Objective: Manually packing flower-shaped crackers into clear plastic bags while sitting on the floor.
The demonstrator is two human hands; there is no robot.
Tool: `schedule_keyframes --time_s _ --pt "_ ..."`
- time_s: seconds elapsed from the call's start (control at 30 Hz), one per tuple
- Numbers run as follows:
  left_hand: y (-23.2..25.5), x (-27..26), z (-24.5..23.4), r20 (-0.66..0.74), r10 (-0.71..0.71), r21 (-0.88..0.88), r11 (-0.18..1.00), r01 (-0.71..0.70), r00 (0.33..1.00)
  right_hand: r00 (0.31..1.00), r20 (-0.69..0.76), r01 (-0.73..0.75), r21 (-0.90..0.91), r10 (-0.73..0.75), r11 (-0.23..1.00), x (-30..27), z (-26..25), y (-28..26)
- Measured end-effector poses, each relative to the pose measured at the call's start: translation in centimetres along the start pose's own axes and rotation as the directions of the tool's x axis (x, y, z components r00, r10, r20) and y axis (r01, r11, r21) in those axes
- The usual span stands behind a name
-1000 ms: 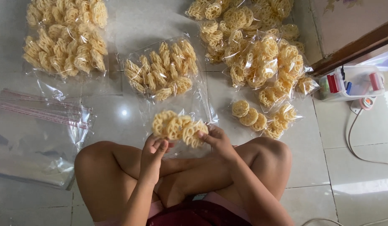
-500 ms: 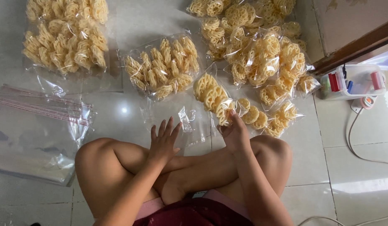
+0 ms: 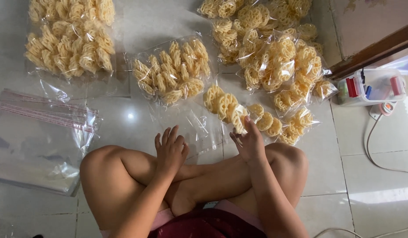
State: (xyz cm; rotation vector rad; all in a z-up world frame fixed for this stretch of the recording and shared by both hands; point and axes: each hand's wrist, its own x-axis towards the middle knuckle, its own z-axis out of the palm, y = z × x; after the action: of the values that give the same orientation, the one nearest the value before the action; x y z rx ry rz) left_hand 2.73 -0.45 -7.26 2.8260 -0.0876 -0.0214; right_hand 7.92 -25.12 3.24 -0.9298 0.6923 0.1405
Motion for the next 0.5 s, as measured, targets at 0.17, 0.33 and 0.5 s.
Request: schedule_keyframes --time_s 0.17,0.33,0.5 --pt "-0.3 -0.3 0.0 -0.155 -0.011 -0.082 0.997 -0.002 0.988 0.958 0.28 -0.077 0.049 0.06 0.996 1.0 -3.0 0.7" --pt "-1.2 -0.4 0.8 -0.278 -0.026 -0.149 0.989 -0.016 0.96 0.686 0.677 0.117 -0.463 0.266 0.879 -3.7 -2.0 -4.1" --pt "-1.3 -0.4 0.2 -0.3 -0.061 -0.226 0.974 -0.009 0.952 0.704 0.525 -0.011 -0.665 0.478 0.746 -1.7 -2.6 -1.7"
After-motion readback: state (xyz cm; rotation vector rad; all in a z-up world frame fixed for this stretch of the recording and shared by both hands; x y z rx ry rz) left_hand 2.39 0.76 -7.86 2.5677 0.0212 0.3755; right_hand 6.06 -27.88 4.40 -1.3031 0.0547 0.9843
